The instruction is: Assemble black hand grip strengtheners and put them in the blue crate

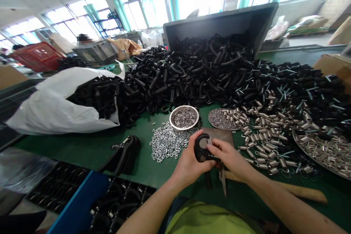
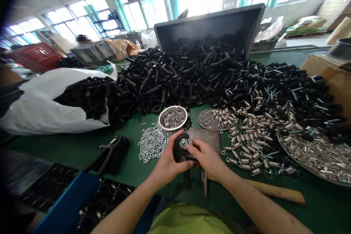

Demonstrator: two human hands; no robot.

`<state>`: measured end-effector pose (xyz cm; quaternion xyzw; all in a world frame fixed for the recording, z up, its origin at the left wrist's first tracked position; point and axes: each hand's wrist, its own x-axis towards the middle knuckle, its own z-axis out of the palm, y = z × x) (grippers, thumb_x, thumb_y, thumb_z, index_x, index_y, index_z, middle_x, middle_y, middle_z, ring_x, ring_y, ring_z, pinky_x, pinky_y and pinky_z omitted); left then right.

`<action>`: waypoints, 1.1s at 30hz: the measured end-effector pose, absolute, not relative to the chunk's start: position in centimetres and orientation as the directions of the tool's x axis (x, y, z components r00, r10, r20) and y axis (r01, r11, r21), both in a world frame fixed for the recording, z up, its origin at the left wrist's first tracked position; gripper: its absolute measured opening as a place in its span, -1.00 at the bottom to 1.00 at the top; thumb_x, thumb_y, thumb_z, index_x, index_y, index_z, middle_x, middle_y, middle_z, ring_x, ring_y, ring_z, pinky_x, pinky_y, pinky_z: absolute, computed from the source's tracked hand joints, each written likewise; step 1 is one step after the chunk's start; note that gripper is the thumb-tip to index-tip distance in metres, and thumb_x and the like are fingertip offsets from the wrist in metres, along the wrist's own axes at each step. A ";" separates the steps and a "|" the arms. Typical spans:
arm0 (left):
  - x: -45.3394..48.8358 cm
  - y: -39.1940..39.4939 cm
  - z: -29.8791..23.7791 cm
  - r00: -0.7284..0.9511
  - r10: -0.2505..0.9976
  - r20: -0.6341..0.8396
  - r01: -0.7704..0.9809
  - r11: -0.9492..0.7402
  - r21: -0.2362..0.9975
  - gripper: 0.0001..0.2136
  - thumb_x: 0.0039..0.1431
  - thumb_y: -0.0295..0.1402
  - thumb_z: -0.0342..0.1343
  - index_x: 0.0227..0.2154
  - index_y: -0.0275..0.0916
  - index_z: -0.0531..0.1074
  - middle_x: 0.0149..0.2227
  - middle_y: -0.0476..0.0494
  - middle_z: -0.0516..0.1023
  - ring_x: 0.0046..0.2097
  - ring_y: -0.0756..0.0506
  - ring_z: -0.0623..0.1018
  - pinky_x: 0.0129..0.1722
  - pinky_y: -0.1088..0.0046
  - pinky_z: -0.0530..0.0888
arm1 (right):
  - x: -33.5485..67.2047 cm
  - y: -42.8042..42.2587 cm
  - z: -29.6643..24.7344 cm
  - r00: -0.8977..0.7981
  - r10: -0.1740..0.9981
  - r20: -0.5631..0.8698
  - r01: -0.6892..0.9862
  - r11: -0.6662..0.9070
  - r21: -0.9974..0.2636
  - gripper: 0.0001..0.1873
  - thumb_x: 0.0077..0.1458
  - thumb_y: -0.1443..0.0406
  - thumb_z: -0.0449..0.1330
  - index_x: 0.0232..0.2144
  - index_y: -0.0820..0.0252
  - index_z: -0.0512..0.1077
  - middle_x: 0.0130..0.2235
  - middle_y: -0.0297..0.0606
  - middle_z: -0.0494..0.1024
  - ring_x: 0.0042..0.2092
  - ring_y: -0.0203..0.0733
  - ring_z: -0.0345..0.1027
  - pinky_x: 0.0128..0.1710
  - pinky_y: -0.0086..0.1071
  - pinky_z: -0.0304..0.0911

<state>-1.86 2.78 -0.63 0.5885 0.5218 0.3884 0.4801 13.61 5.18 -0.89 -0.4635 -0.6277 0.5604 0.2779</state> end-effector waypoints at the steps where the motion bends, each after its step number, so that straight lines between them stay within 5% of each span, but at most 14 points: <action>1: -1.8 2.7 -0.9 0.119 0.992 -0.035 0.220 0.008 0.976 -0.23 -0.19 -0.41 0.29 0.13 -0.05 0.07 -0.08 -0.07 0.43 -0.14 -0.10 0.47 -0.15 0.39 0.40 | 13.3 5.2 -0.9 -0.353 0.929 -0.114 0.325 0.007 -0.946 -0.71 0.16 0.11 -0.01 -0.36 0.22 0.31 -0.40 -0.32 0.40 -0.36 -0.26 0.29 -0.43 -0.42 0.18; 6: -1.9 2.3 -1.7 0.119 0.993 -0.013 0.190 -0.010 0.982 -0.25 -0.16 -0.41 0.28 0.11 -0.09 0.06 -0.06 -0.10 0.41 -0.14 -0.09 0.47 -0.15 0.40 0.40 | 12.8 5.1 -0.6 -0.330 0.944 -0.002 0.644 0.224 -0.731 -0.77 0.20 0.22 -0.04 -0.46 0.18 0.22 -0.47 -0.34 0.38 -0.39 -0.24 0.29 -0.42 -0.39 0.07; 12: -2.3 2.3 -1.8 0.197 0.980 0.013 0.247 -0.063 0.967 -0.26 -0.19 -0.45 0.26 0.09 -0.11 0.05 -0.12 -0.09 0.42 -0.19 -0.08 0.48 -0.19 0.42 0.40 | 13.2 5.1 0.9 -0.588 0.806 -0.061 0.766 0.532 -0.361 -0.77 0.18 0.30 -0.05 -0.24 0.24 0.38 -0.31 -0.12 0.46 -0.36 -0.15 0.35 -0.46 -0.38 0.03; 17: -2.0 3.7 -2.9 0.229 0.973 -0.018 0.205 -0.030 0.978 -0.26 -0.21 -0.45 0.27 0.08 -0.13 0.07 -0.14 -0.07 0.42 -0.22 -0.05 0.47 -0.18 0.42 0.39 | 13.1 6.6 -0.4 -0.456 0.884 -0.103 0.850 0.398 -0.344 -0.65 0.23 0.20 -0.13 -0.23 0.28 0.39 -0.39 -0.12 0.51 -0.39 -0.15 0.39 -0.43 -0.37 0.09; 23: -1.2 7.3 -6.8 0.203 0.965 -0.165 0.300 0.099 0.949 -0.29 -0.19 -0.36 0.29 0.08 -0.20 0.13 -0.24 -0.06 0.43 -0.25 -0.08 0.46 -0.20 0.33 0.41 | 14.0 11.2 -2.9 -0.488 0.835 -0.252 0.869 0.437 -0.233 -0.56 0.22 0.11 -0.13 -0.29 0.21 0.47 -0.25 -0.08 0.56 -0.25 -0.06 0.44 -0.30 -0.32 0.17; 28: -3.1 10.4 -7.1 0.122 0.979 0.166 0.686 -0.204 0.698 -0.66 0.01 -0.23 0.17 -0.14 -0.24 0.41 -0.14 -0.18 0.39 -0.04 -0.16 0.38 -0.02 0.29 0.31 | 13.8 14.6 -2.6 -0.445 0.876 -0.188 0.894 0.421 -0.155 -0.65 0.15 0.12 0.01 -0.31 0.19 0.50 -0.28 -0.05 0.56 -0.18 0.02 0.42 -0.23 -0.24 0.18; 33: -6.8 15.5 -5.7 0.003 0.988 0.154 0.940 -0.056 0.337 -0.83 0.14 -0.35 0.03 -0.28 -0.25 0.49 -0.22 -0.20 0.43 -0.08 -0.15 0.40 -0.06 0.34 0.33 | 9.5 18.4 -2.3 -0.448 0.893 -0.044 0.886 0.436 -0.155 -0.69 0.19 0.23 -0.04 -0.23 0.13 0.49 -0.13 -0.14 0.51 -0.01 -0.07 0.25 -0.14 -0.31 0.14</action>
